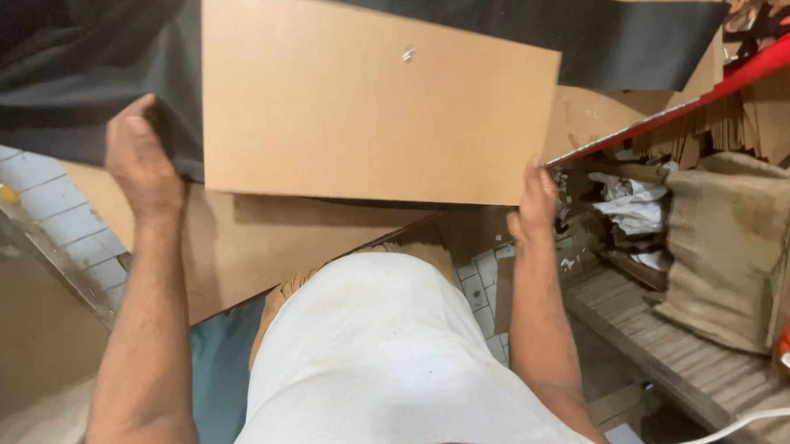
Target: The person unrolls a roll of black fabric across a workbench, smooths and aligns it, and lays a flat cardboard sheet on top as a guide. They hold the sheet steady with one hand and cut the fabric along its edge with a utility knife, repositioning the fabric and sheet to continue cutting.
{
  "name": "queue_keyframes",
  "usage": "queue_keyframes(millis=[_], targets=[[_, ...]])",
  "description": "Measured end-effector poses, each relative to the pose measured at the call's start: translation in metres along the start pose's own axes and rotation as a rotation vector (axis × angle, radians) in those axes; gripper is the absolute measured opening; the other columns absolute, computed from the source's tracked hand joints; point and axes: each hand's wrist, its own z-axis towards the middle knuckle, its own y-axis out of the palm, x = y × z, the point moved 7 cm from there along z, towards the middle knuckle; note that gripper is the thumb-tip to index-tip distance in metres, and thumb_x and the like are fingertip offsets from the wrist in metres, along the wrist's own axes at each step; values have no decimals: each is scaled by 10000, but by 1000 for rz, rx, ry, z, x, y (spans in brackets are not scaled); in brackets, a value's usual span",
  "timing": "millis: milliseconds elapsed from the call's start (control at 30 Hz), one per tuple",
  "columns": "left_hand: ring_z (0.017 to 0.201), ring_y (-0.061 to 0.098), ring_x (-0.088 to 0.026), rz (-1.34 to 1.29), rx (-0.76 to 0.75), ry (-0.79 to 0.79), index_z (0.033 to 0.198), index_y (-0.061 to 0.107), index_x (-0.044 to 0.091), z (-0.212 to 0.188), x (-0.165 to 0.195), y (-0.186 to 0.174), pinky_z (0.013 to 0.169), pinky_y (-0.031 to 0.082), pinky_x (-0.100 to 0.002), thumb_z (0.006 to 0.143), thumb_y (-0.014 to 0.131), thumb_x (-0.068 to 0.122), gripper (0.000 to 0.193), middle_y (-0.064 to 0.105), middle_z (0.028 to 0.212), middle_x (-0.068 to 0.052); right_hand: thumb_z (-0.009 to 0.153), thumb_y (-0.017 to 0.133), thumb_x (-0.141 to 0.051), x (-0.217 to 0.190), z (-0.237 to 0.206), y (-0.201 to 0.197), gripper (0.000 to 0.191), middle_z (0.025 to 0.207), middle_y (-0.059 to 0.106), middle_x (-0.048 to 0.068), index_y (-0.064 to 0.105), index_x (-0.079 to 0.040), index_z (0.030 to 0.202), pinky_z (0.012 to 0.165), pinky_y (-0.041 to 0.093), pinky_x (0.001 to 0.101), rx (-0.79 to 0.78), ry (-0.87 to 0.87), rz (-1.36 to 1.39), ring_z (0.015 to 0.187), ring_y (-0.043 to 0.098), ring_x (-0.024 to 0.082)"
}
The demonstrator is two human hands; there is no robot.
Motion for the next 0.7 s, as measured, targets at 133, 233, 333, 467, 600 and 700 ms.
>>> queue_keyframes(millis=[133,233,333,467,600,700], targets=[[1153,646,-256,-188,-197,-235,1361,660,49,25,-4,21,1014,525,-372,1167,528,302,345,697,1250,-126,1103,609,-373,47,1,-3,423,1127,721,90,678,34,1194,903,556,319,16,-120,-78,1014,650,143],[1237,632,-322,81,-363,82,1363,663,22,33,32,44,1067,510,-419,1146,647,196,279,687,1286,-167,1091,589,-376,50,3,-11,413,1099,728,61,680,20,1167,882,562,303,60,-153,-24,989,666,117],[1303,610,-374,123,-368,333,1348,649,4,39,59,66,1125,496,-454,1113,708,99,260,682,1339,-195,1072,545,-406,46,8,-19,404,902,686,40,674,-25,1113,618,458,323,106,-76,-123,719,600,117],[1313,600,-382,125,-381,509,1379,622,2,66,74,101,1151,495,-470,1110,686,41,280,650,1398,-205,1104,559,-415,31,18,-8,454,735,576,72,624,-4,922,494,461,409,-80,-139,-688,552,542,169],[1340,601,-402,127,-400,586,1394,605,1,107,86,137,1104,511,-467,1128,670,20,274,639,1436,-211,1076,624,-439,5,31,5,497,700,607,121,646,-14,819,601,475,429,-197,-238,-1242,628,600,274],[1351,581,-403,223,-422,655,1384,575,-17,138,95,164,1179,477,-480,1074,614,8,313,616,1460,-224,975,692,-474,-29,48,9,444,751,672,98,719,-69,792,610,477,437,-197,-310,-1593,717,656,276]])
